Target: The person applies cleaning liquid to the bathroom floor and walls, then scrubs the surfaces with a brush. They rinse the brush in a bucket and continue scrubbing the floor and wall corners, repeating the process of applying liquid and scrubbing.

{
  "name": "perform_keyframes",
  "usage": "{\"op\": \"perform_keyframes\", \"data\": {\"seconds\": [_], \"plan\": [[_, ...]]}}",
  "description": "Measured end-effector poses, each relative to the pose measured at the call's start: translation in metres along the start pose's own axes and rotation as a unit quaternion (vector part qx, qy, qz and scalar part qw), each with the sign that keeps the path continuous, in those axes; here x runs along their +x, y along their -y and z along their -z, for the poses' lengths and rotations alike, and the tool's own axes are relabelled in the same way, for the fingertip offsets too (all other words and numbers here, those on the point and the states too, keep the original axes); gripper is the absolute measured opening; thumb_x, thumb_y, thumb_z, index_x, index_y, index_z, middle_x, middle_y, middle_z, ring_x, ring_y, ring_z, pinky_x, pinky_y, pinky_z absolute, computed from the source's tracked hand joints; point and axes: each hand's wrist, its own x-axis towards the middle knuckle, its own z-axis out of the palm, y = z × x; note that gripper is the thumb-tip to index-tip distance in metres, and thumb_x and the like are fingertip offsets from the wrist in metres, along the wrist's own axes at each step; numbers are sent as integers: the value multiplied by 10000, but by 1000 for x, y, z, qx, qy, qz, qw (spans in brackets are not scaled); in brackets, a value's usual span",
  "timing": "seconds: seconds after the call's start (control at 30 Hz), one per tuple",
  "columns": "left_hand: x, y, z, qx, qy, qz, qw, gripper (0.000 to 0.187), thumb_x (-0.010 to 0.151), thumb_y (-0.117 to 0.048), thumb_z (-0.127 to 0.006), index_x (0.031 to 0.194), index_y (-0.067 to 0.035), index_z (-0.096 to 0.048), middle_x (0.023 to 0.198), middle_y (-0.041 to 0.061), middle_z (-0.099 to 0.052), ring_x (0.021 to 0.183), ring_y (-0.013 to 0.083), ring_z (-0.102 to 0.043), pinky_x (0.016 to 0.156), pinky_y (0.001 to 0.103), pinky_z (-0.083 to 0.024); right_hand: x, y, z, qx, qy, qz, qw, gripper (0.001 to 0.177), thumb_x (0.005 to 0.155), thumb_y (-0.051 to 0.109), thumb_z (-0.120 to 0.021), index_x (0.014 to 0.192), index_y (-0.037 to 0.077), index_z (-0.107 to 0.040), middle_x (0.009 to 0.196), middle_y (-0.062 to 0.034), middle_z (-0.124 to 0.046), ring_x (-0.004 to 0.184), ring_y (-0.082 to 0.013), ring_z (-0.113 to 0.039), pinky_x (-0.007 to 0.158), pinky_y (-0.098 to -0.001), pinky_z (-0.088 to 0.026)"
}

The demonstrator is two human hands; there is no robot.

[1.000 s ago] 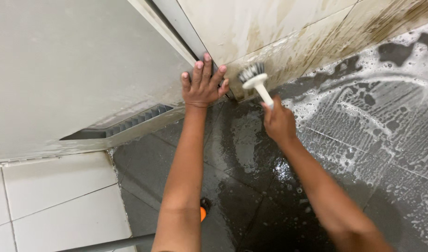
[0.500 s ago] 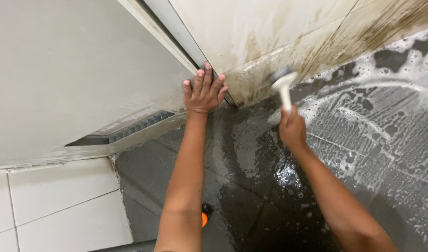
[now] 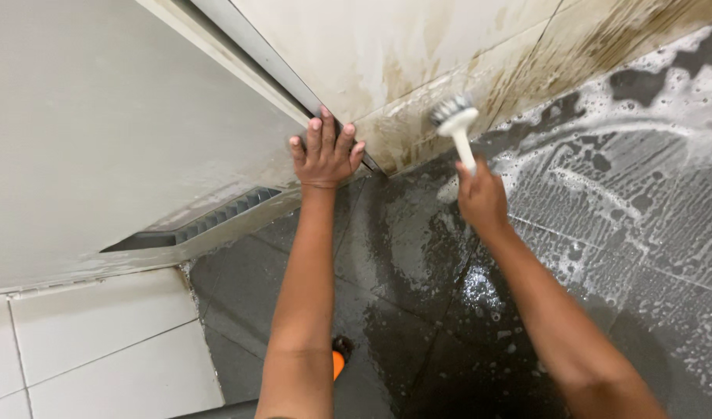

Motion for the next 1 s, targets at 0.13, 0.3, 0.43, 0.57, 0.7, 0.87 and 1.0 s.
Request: {"op": "perform_keyframes", "data": {"seconds": [0.13,0.3,0.43,0.57,0.7,0.87,1.0], "plan": [[-2,0,0,0,6,5,1000,685,1162,-556,-254,1721,-237,-18,1671,111,-374,1625,267,-135,1307,536,10,29,31,3,37,-23,107,993,381,1121,379,-486,1113,3,-551,650,-166,-611,555,-344,-658,506,-469,-479],[0,-1,2,6,7,-6,1000,684,1176,-551,-244,1725,-216,-10,1684,104,-359,1629,265,-117,1310,530,15,11,11,-26,42,17,7,999,399,1107,388,-463,1141,3,-564,653,-171,-611,550,-356,-637,493,-488,-477],[4,0,-1,11,-7,-10,1000,670,1176,-536,-220,1720,-217,6,1693,93,-345,1632,258,-110,1314,522,13,-26,-15,-40,21,65,-71,995,380,1083,401,-489,1077,32,-577,646,-164,-630,558,-345,-658,515,-500,-480],[4,-1,0,6,-10,-7,1000,663,1181,-537,-211,1721,-216,-2,1690,92,-344,1630,258,-116,1313,522,13,-25,2,-34,-20,55,-40,997,355,1080,381,-513,1082,30,-560,646,-193,-641,579,-407,-664,512,-519,-474],[1,0,0,2,-2,-4,1000,643,1183,-518,-202,1719,-222,-7,1691,97,-347,1630,258,-116,1313,523,20,-6,37,-35,12,25,42,999,352,1066,361,-521,1118,13,-545,648,-223,-639,607,-445,-666,521,-536,-477],[2,1,-1,-5,11,-7,1000,632,1177,-487,-175,1726,-216,-16,1694,93,-339,1633,258,-102,1314,520,35,-13,13,-55,-45,37,14,998,350,1052,390,-546,1044,41,-560,646,-218,-646,589,-440,-655,507,-536,-473],[4,-2,2,-5,6,-3,1000,618,1195,-519,-198,1722,-239,-40,1689,77,-356,1631,250,-110,1317,515,29,-42,-27,-65,-91,88,-43,991,379,1046,411,-530,1039,32,-537,607,-199,-644,543,-423,-652,489,-534,-474]]}}
